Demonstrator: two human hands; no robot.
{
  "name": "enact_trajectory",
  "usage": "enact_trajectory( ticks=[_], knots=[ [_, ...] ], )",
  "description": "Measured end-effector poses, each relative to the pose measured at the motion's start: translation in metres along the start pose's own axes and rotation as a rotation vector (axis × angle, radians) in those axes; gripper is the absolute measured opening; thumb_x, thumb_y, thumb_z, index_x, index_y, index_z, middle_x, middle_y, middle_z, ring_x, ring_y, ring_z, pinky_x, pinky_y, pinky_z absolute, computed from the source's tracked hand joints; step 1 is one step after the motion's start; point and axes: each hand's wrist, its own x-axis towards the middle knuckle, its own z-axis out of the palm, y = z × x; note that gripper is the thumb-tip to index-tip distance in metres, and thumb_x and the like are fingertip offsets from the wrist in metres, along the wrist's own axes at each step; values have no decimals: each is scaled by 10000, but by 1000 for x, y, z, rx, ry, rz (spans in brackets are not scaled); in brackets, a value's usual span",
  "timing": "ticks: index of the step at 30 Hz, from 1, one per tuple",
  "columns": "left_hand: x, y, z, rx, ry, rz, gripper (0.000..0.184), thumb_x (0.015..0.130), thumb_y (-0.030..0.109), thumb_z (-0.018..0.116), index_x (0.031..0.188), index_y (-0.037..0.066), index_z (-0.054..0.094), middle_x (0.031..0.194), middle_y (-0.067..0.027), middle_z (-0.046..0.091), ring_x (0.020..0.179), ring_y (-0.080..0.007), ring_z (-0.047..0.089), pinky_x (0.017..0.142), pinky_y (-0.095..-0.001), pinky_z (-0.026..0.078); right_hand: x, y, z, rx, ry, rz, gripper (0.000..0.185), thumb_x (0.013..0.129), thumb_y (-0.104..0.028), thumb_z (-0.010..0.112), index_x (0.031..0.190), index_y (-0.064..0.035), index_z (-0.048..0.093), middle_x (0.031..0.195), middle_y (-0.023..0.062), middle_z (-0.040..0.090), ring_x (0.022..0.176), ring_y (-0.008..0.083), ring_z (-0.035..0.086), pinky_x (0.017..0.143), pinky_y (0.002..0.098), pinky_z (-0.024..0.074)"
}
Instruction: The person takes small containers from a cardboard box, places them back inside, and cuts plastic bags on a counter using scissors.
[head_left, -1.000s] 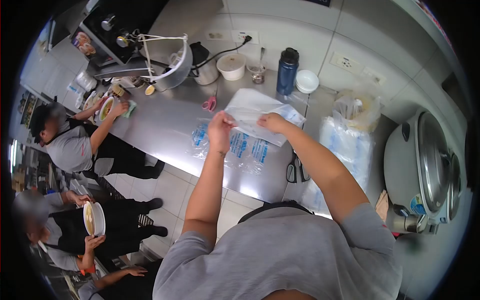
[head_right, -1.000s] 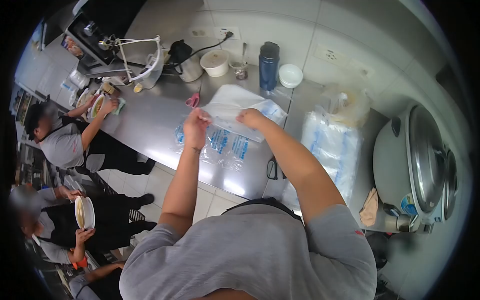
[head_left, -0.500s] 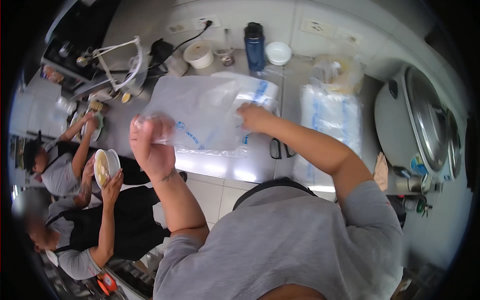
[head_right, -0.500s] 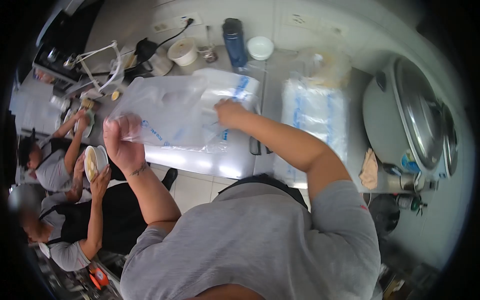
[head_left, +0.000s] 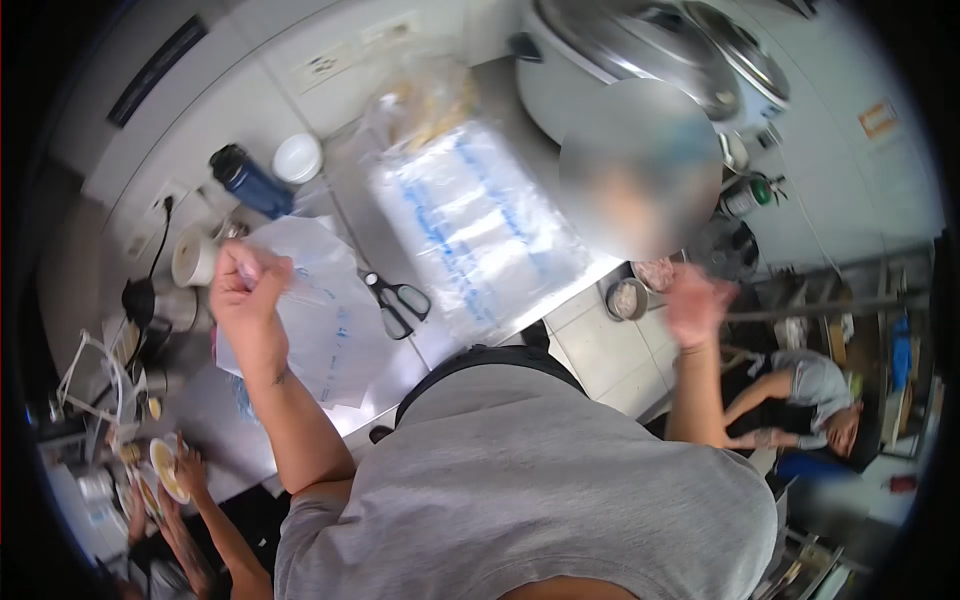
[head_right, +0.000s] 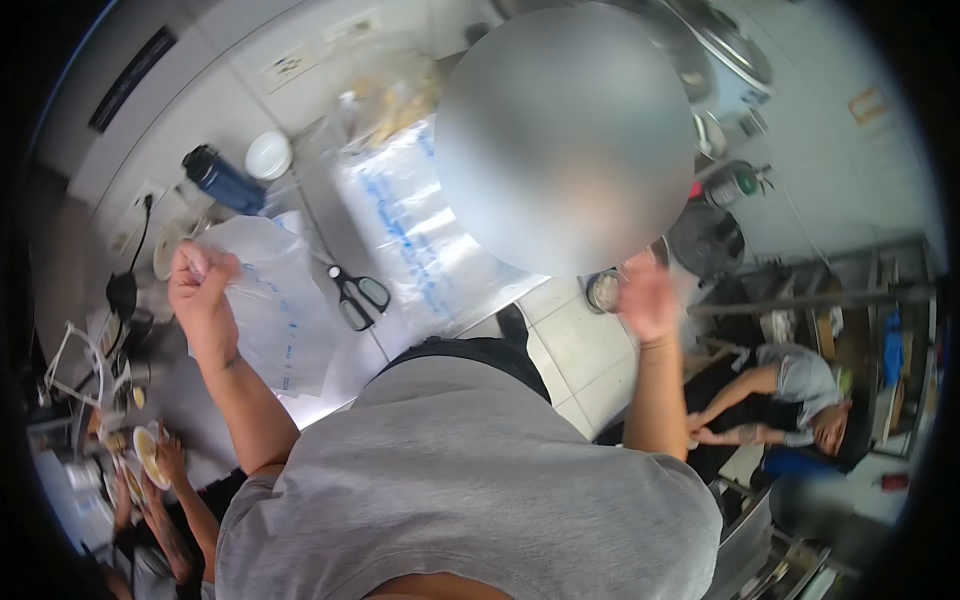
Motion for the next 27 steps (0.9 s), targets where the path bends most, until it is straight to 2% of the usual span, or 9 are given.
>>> enact_trajectory(
  ticks=[5,8,11,12,13,16,21,24,27],
  knots=[
    [25,41,36,146,12,174,228,820,-75,586,1011,44,547,839,26,487,762,-68,472,739,-208,409,16,61,46,-701,356,561,656,853,-388,683,1386,-80,456,1301,139,568,1168,251,541,894,389,474],
    [12,51,59,232,-164,158,376,838,-57,575,1203,27,540,912,12,526,807,-80,510,748,-217,421,18,-19,87,-564,61,-184,603,845,-238,714,1363,-55,465,1206,111,617,1006,210,616,866,345,493],
    [-11,45,82,353,-429,233,436,780,-103,564,1191,38,600,929,5,548,821,-61,512,724,-197,418,32,-56,93,241,-614,-347,625,819,-192,728,1369,-56,462,1168,100,642,975,222,640,872,356,494],
    [-21,45,88,392,-524,216,447,773,-103,550,1181,64,621,916,-12,555,818,-83,530,718,-215,430,37,-71,95,-49,-404,-121,705,782,-204,754,1396,-73,436,1158,99,652,1042,259,629,892,371,493],
    [-32,47,93,429,-614,199,461,765,-103,536,1170,90,642,903,-29,563,814,-106,548,711,-233,441,49,-72,118,-793,143,-259,688,756,-217,782,1364,-102,481,1110,127,660,1028,312,641,844,413,510],
    [-54,52,102,460,-804,213,399,751,-118,540,1051,85,707,877,-65,592,812,-172,574,738,-274,454,88,-89,177,-1175,466,-1005,597,714,-166,759,1274,-93,563,1021,140,671,959,333,644,833,411,505],
    [-48,46,79,797,-508,392,379,702,-127,525,919,97,740,901,-83,593,818,-234,586,738,-302,462,155,-84,186,-1194,189,-974,340,741,-35,653,1078,-76,678,1022,143,681,940,340,638,853,404,496],
    [-24,17,47,1241,-303,510,355,690,-118,502,887,65,733,989,-115,593,900,-322,591,778,-390,482,192,-127,197,-1190,223,-933,258,765,-25,603,1008,-41,688,952,165,687,860,342,653,786,389,517],
    [6,-11,-7,1302,-201,400,364,690,-102,508,946,49,719,1006,-144,594,843,-327,587,771,-391,483,238,-166,174,-1310,251,-1013,274,782,-22,576,1030,-48,691,912,171,690,805,296,675,751,377,520]
  ],
)
